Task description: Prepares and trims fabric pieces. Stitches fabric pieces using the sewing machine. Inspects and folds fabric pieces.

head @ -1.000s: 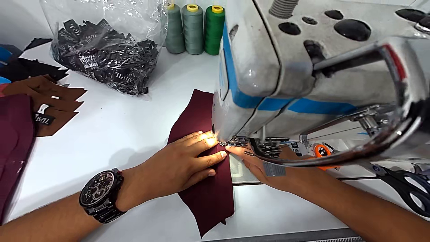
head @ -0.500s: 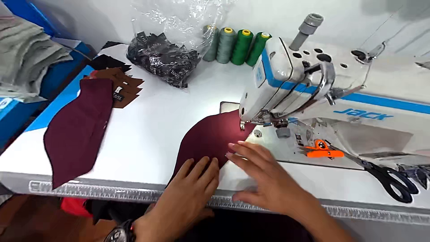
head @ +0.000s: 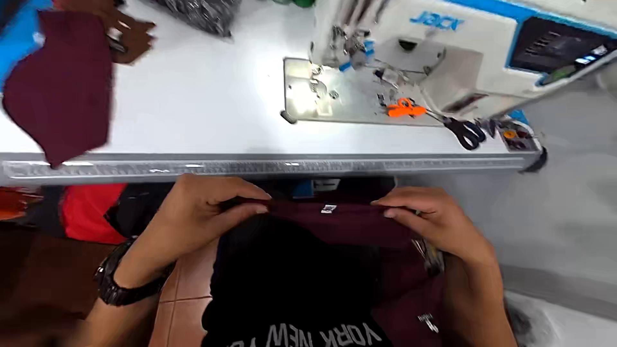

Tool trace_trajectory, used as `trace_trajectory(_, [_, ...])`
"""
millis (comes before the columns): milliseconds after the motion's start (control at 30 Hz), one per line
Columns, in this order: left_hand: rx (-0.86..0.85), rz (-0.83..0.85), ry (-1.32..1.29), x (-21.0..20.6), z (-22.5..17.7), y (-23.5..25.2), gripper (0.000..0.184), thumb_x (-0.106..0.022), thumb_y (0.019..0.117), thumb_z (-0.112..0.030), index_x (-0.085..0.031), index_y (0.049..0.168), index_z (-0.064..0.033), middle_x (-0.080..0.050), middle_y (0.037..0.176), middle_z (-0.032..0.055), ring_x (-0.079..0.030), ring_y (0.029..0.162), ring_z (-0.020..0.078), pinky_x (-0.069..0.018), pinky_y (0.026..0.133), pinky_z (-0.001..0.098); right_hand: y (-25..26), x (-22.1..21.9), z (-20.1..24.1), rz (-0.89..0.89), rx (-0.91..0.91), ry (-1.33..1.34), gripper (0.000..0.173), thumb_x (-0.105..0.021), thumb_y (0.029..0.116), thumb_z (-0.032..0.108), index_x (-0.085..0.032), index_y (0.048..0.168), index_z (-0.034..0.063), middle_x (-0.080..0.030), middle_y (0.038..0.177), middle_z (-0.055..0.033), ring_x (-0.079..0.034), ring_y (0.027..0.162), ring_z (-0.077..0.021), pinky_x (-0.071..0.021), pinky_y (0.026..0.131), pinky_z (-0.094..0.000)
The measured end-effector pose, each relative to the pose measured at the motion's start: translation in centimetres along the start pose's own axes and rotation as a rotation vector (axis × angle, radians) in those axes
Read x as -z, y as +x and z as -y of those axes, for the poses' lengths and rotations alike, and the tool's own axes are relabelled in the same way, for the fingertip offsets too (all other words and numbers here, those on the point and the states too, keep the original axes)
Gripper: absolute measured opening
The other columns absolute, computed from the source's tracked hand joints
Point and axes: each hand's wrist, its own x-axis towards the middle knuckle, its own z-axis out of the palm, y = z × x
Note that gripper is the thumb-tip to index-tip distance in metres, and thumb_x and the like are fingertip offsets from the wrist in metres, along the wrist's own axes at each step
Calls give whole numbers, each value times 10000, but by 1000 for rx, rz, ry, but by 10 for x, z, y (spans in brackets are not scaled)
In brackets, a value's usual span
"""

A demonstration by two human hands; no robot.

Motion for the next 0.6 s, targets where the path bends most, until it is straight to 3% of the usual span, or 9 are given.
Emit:
trace_trajectory(67, [-7,71,-124,-41,8,7,153,-679,966,-204,-776,1031,-105,-760,962,-75,-693,842,-29,-600,771,173,-43,19,-4,-52,-118,-44,159,-666,980,247,-767,1042,140,-735,958,81,-677,850,3,-589,774,-196])
trace_trajectory(167, [2,47,-162,-116,28,26,139,-687,965,-138,-782,1039,-70,-771,984,-2,-717,895,40,-603,851,262,-85,28,-33,-224,-272,-240,175,-660,973,216,-771,1038,97,-754,973,26,-696,852,-28,-600,800,-255])
trace_trajectory(267, [-89,-69,-132,-165,37,51,139,-690,969,-116,-790,1051,-64,-769,1060,45,-724,1021,114,-595,950,320,-109,33,-42,-404,-315,-425,183,-652,984,147,-764,1085,43,-738,1121,-89,-706,1026,-157,-590,920,-358])
trace_trajectory(333, [-176,-105,-50,-181,38,59,139,-678,978,-109,-792,1045,-68,-758,1097,61,-707,1078,159,-573,985,349,-122,29,-43,-496,-322,-482,177,-660,979,126,-766,1089,36,-725,1180,-116,-688,1110,-207,-573,967,-383])
trace_trajectory(400, [-250,-74,67,-198,51,50,154,-641,993,-96,-786,1030,-61,-749,1123,79,-688,1129,213,-546,1018,397,-140,11,-57,-523,-346,-544,169,-660,973,118,-773,1073,42,-719,1202,-125,-669,1146,-255,-547,996,-446])
trace_trajectory(500, [-229,17,171,-233,87,17,165,-623,997,-108,-783,1025,-79,-741,1164,65,-676,1161,227,-521,1054,423,-172,-39,-93,-478,-417,-600,171,-654,963,111,-788,1063,76,-721,1217,-101,-665,1157,-281,-540,995,-491])
trace_trajectory(567, [-159,90,212,-251,107,-3,174,-619,1002,-137,-773,1068,-90,-723,1211,71,-653,1205,240,-496,1082,447,-190,-77,-115,-409,-457,-585,209,-644,976,127,-777,1132,87,-700,1280,-95,-640,1222,-283,-524,1036,-501])
trace_trajectory(600, [-125,153,230,-255,111,-9,208,-611,1006,-161,-756,1144,-102,-695,1279,74,-621,1257,251,-467,1110,466,-194,-93,-120,-380,-479,-555,254,-641,979,152,-755,1199,94,-674,1337,-88,-610,1274,-278,-503,1067,-504])
